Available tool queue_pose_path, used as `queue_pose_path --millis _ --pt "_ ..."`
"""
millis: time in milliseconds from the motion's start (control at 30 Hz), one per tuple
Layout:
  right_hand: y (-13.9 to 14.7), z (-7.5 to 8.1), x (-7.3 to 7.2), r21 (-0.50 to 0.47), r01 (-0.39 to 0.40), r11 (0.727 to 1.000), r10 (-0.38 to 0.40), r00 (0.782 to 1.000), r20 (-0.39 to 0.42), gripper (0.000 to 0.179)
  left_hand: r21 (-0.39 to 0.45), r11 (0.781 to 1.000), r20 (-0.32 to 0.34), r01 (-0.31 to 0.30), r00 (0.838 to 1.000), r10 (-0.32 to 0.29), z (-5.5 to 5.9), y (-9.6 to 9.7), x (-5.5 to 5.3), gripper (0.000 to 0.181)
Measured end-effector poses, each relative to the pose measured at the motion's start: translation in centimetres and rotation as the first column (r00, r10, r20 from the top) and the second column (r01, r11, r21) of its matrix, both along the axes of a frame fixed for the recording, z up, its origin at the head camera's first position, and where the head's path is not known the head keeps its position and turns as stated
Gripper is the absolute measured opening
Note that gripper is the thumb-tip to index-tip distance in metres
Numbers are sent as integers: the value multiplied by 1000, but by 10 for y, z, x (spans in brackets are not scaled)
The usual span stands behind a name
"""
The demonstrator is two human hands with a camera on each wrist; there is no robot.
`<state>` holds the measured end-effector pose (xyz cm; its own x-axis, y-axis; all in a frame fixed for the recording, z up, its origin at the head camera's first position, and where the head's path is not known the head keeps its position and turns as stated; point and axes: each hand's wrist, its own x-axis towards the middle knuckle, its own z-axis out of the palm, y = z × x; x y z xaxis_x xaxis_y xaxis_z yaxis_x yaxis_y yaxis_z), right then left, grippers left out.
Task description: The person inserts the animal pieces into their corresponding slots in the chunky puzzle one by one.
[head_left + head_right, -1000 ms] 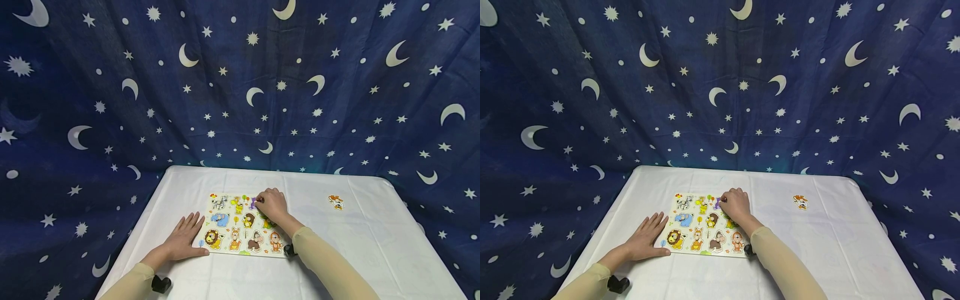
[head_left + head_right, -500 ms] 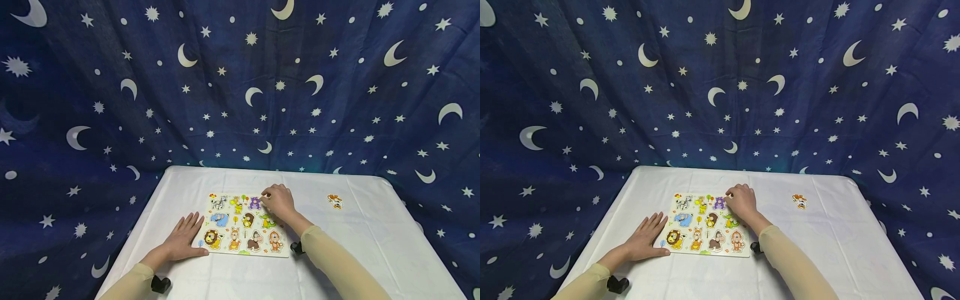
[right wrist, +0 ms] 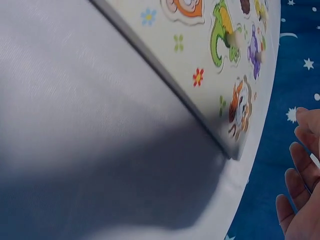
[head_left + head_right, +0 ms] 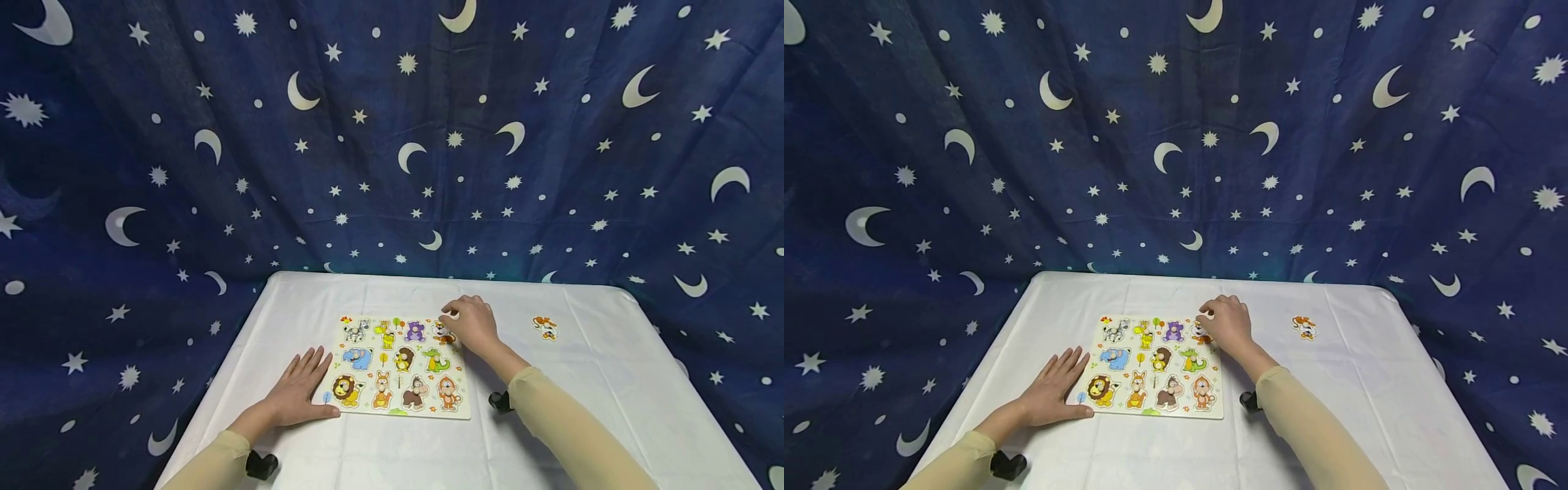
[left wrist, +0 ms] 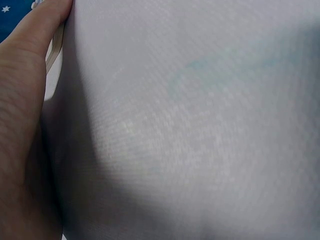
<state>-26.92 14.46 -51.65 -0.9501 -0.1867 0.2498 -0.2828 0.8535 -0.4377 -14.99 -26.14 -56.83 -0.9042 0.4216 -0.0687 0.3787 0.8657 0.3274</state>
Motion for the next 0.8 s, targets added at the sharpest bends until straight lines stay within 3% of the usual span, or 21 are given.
queue_pose_path --millis 133,300,600,800 --pt "10 -1 0 -1 8 1000 -8 1000 -11 22 6 1000 7 4 1000 -4 -1 -1 0 118" --pt "26 -3 0 -8 28 1000 -28 999 -26 23 39 999 -34 12 999 -11 -3 -2 1 116" --pt "61 -8 0 -5 83 997 -83 996 -25 23 5 1000 -24 0 1000 0 -1 -1 1 118" --pt "92 -11 2 11 131 991 -131 991 -6 23 50 999 -47 12 999 -9 -5 -2 0 117"
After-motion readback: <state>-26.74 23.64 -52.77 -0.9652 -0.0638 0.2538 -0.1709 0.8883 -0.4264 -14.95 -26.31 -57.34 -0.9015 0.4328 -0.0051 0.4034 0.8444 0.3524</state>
